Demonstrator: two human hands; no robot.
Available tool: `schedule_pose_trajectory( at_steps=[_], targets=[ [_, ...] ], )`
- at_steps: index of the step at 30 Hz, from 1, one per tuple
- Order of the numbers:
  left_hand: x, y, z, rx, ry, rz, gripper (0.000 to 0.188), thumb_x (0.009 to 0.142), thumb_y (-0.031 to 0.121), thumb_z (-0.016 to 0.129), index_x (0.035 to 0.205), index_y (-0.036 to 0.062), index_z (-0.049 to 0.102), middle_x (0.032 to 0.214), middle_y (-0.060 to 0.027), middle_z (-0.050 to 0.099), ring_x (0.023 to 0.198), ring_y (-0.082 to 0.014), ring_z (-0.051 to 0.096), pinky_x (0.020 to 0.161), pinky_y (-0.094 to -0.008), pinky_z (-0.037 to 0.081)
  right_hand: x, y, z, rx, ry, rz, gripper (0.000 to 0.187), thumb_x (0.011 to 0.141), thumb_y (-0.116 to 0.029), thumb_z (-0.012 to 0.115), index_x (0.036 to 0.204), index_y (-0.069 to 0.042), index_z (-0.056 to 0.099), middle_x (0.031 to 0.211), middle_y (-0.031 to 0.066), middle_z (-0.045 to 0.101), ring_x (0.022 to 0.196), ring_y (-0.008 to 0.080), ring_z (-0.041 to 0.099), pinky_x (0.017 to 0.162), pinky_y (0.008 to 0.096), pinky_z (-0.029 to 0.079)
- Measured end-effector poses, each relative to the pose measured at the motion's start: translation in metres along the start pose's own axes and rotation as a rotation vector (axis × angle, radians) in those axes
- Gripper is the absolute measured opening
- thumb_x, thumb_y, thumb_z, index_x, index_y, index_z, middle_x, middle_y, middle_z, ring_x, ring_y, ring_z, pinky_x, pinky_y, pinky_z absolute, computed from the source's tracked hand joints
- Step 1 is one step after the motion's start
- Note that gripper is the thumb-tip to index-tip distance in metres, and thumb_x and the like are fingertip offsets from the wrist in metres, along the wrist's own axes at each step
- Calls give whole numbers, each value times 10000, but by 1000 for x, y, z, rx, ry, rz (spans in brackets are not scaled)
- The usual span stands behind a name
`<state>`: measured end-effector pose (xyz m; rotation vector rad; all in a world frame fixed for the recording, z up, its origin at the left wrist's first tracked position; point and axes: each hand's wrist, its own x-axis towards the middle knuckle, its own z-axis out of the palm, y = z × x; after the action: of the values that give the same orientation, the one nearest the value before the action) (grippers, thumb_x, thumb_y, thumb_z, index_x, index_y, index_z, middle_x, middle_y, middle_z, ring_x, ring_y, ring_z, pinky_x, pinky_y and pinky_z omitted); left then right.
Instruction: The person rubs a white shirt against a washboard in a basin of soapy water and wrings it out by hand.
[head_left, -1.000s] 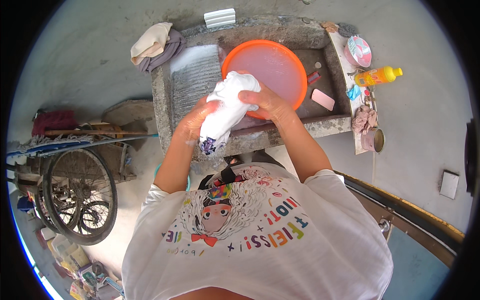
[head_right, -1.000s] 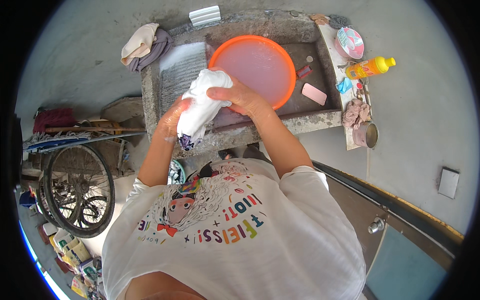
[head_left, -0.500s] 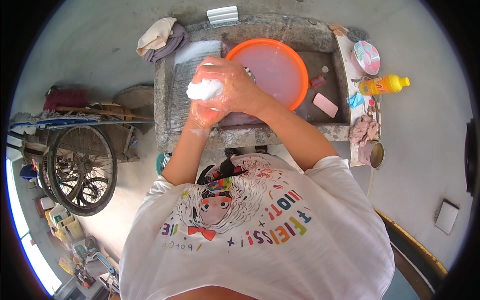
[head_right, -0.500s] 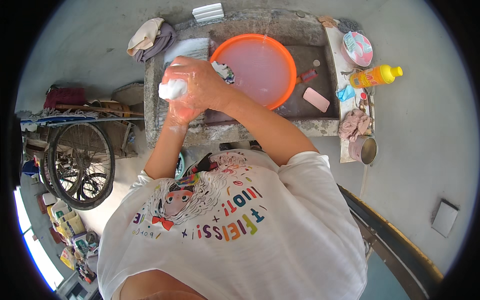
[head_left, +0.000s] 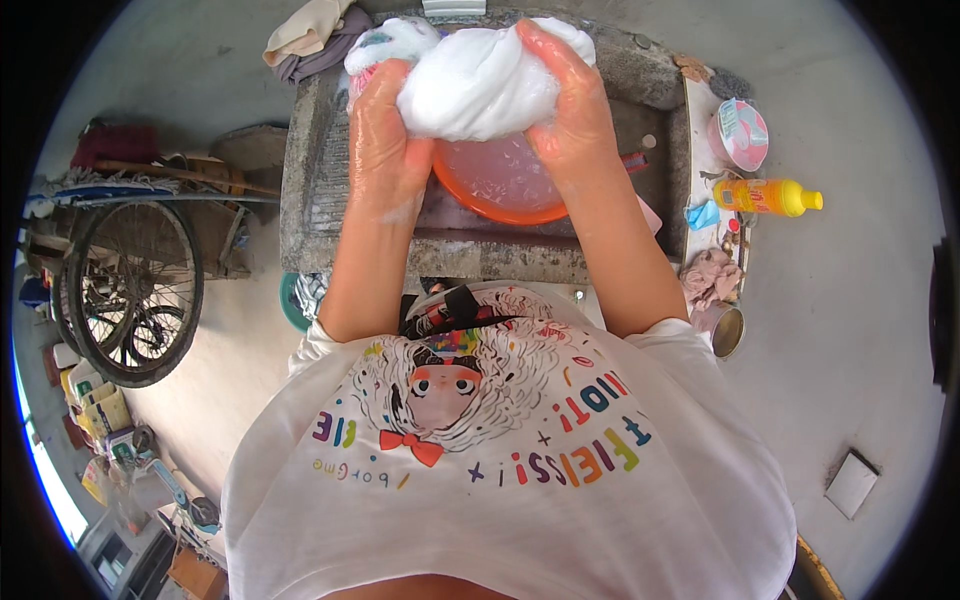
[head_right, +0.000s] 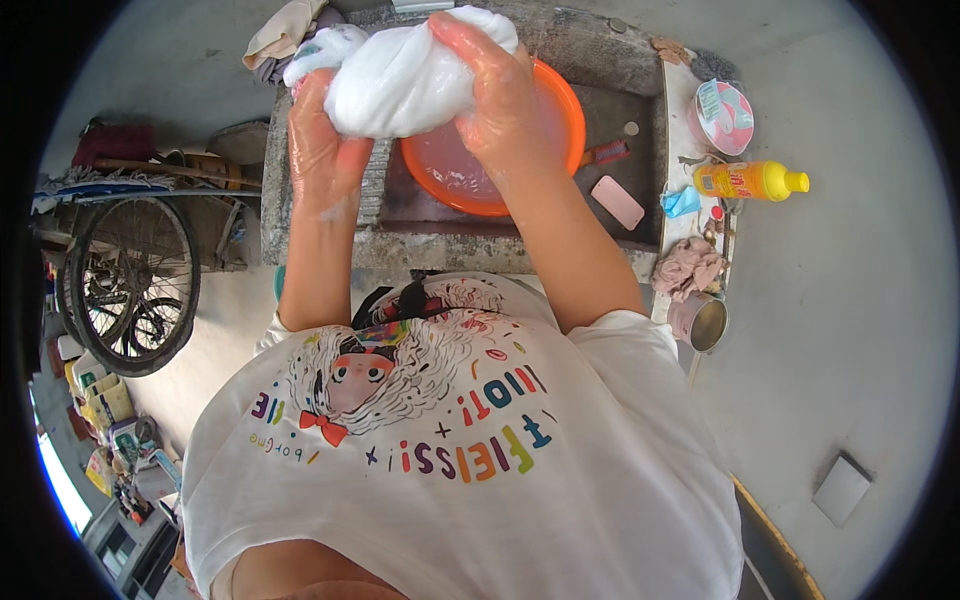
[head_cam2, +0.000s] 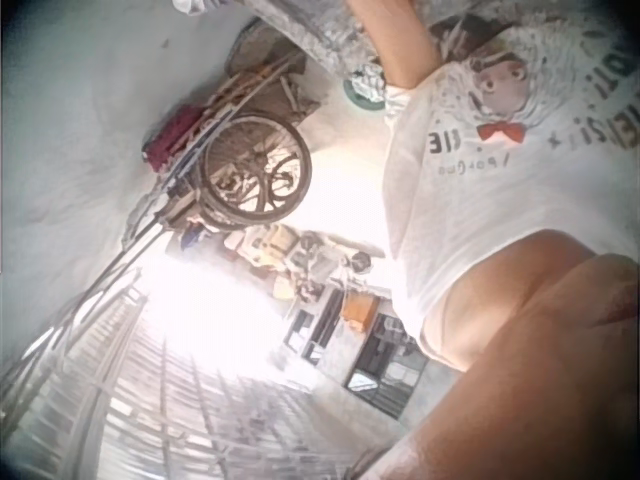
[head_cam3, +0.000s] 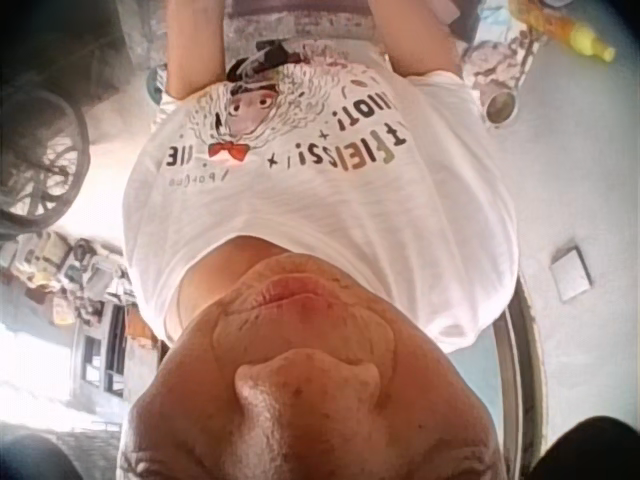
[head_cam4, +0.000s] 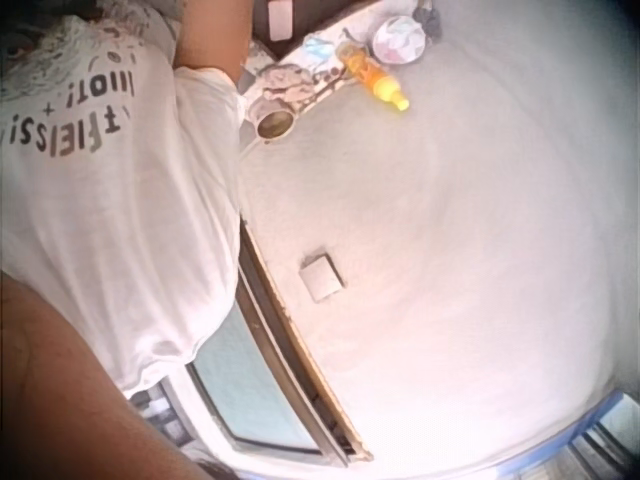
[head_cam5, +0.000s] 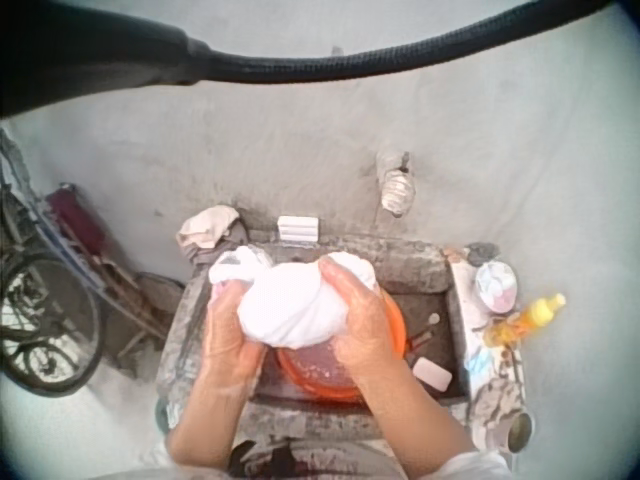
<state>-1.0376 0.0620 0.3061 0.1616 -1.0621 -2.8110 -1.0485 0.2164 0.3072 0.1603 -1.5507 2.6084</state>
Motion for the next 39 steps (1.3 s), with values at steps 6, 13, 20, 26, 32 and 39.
schedule_pose_trajectory(
  at_steps=[6, 13, 20, 26, 32, 39],
  targets=[
    [-15, 16, 27, 454, -244, 331, 506, 795, -36, 642, 1247, 73, 441, 1090, -92, 589, 971, -225, 621, 913, -383, 513, 26, 0, -12, 75, -174, 349, 343, 927, -203, 502, 1205, -22, 589, 1081, 111, 661, 989, 210, 648, 919, 338, 509],
    [-9, 36, 34, 976, -736, 547, 456, 739, 188, 793, 1109, 10, 595, 1127, -107, 645, 985, -205, 632, 872, -336, 498, 61, 22, -12, 162, -567, 687, 231, 920, -151, 594, 1111, -26, 628, 1066, 108, 668, 994, 208, 646, 913, 370, 517],
    [-7, 19, 39, 1212, -946, 911, 472, 590, 120, 762, 1046, 134, 643, 1056, -79, 644, 987, -320, 606, 791, -444, 515, 75, 5, -20, 27, -598, 1016, 312, 895, -275, 614, 1124, -66, 641, 1044, 66, 673, 945, 166, 643, 862, 352, 510],
    [-20, -13, 34, 1266, -1050, 896, 304, 606, 109, 718, 854, 182, 556, 937, -4, 615, 831, -314, 600, 578, -419, 478, 58, 12, -28, -297, -571, 1005, 374, 832, -407, 670, 1009, -78, 688, 969, 51, 681, 925, 168, 641, 866, 339, 484],
    [-20, -52, 24, 1333, -1173, 822, 231, 643, 128, 692, 837, 167, 573, 733, -30, 550, 725, -250, 580, 548, -405, 470, 55, 37, -45, -473, -536, 1066, 299, 751, -266, 745, 923, -44, 640, 860, 105, 673, 800, 198, 685, 722, 341, 555],
    [-30, -95, 8, 1418, -1314, 747, 189, 680, 145, 692, 843, 142, 597, 734, -40, 563, 748, -244, 593, 628, -386, 496, 29, 60, -73, -556, -329, 1098, 254, 792, -235, 716, 904, -25, 628, 825, 111, 666, 772, 217, 690, 702, 347, 567]
  ],
)
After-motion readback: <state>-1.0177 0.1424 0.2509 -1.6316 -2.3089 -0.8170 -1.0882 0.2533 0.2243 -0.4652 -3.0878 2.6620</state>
